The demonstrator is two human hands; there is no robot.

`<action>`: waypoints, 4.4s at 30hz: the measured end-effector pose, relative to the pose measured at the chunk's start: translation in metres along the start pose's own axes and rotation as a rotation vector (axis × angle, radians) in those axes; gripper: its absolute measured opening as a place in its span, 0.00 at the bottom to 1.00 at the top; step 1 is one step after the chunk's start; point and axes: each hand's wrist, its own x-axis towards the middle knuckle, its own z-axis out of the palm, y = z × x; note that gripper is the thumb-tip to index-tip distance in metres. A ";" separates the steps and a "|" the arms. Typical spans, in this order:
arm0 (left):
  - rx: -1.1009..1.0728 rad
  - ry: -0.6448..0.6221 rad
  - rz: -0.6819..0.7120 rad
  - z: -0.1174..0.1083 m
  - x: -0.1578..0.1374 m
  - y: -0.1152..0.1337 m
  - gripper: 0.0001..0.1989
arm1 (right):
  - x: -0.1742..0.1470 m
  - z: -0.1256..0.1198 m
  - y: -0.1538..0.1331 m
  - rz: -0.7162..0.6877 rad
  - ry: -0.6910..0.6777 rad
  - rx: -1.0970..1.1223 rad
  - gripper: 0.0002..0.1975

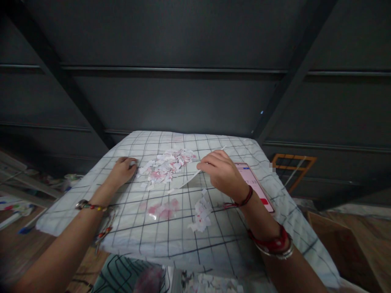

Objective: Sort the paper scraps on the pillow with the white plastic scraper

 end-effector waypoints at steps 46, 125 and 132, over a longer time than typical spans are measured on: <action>-0.009 0.029 -0.008 0.001 0.000 0.000 0.19 | -0.004 -0.014 0.012 0.047 -0.073 0.092 0.16; -0.002 0.006 0.006 0.000 0.000 0.003 0.19 | 0.000 -0.005 -0.005 0.001 -0.006 -0.091 0.17; -0.010 0.005 0.006 0.000 0.000 0.003 0.19 | -0.001 -0.006 -0.005 0.006 -0.024 -0.055 0.16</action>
